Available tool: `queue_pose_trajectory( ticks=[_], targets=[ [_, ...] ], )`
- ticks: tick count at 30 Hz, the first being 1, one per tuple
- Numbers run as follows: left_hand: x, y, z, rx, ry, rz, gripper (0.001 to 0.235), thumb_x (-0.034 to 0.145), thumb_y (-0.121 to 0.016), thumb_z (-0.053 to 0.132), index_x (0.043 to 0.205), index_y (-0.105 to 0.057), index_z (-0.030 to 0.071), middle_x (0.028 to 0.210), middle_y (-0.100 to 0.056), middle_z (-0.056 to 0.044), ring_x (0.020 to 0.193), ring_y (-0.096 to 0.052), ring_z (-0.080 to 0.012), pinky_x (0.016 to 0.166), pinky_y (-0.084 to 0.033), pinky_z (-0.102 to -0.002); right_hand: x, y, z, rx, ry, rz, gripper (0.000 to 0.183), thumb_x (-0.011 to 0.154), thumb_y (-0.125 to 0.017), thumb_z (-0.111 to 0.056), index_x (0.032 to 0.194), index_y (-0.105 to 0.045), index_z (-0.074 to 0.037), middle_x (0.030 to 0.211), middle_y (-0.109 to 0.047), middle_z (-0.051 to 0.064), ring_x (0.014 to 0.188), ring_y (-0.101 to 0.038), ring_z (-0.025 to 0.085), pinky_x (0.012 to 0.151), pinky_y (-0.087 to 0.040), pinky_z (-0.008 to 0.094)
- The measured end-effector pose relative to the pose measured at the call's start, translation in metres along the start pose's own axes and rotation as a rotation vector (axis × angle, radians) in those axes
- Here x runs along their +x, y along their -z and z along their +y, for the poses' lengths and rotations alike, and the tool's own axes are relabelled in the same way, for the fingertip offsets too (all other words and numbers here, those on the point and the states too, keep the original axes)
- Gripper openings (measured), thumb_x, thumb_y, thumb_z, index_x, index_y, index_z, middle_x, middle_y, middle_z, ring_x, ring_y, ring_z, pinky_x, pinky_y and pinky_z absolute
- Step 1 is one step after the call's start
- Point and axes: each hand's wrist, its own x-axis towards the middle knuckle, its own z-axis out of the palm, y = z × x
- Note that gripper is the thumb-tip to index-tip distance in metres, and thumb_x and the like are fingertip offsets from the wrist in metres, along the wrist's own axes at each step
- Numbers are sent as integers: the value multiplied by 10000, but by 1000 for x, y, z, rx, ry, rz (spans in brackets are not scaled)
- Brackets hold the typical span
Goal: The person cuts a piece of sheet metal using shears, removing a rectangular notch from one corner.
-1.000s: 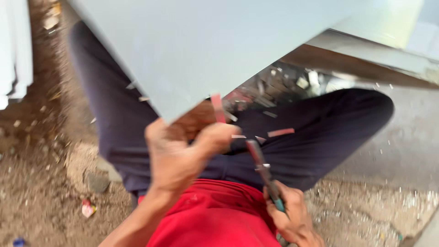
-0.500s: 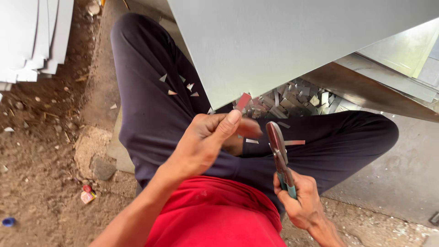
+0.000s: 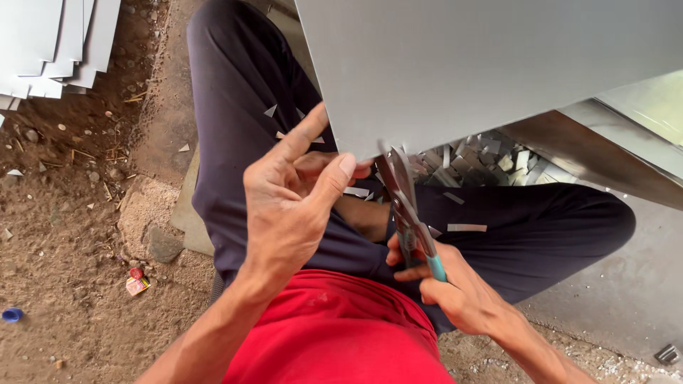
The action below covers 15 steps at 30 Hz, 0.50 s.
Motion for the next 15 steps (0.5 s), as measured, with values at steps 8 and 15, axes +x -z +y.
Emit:
queue_pose_trajectory(
  ticks=[8,15],
  targets=[
    [0,4,-9,-3,58,28,532,1003,-632,-34,1510,-470,-36,1113,-771,-176,1023,-773,-213,968,-648,-334,10,9,-24,-163,52,9,582,641,-502,-53,1218,-577,-42,994,-682,120,893,-665,221,809,-566,348],
    [1,4,-8,-40,94,37,523,1001,-638,-39,1500,-485,-33,1100,-772,-161,1020,-774,-204,968,-644,-326,22,25,-8,-405,5,71,251,739,-560,-51,961,-666,0,807,-620,102,703,-583,210,652,-507,376]
  ],
)
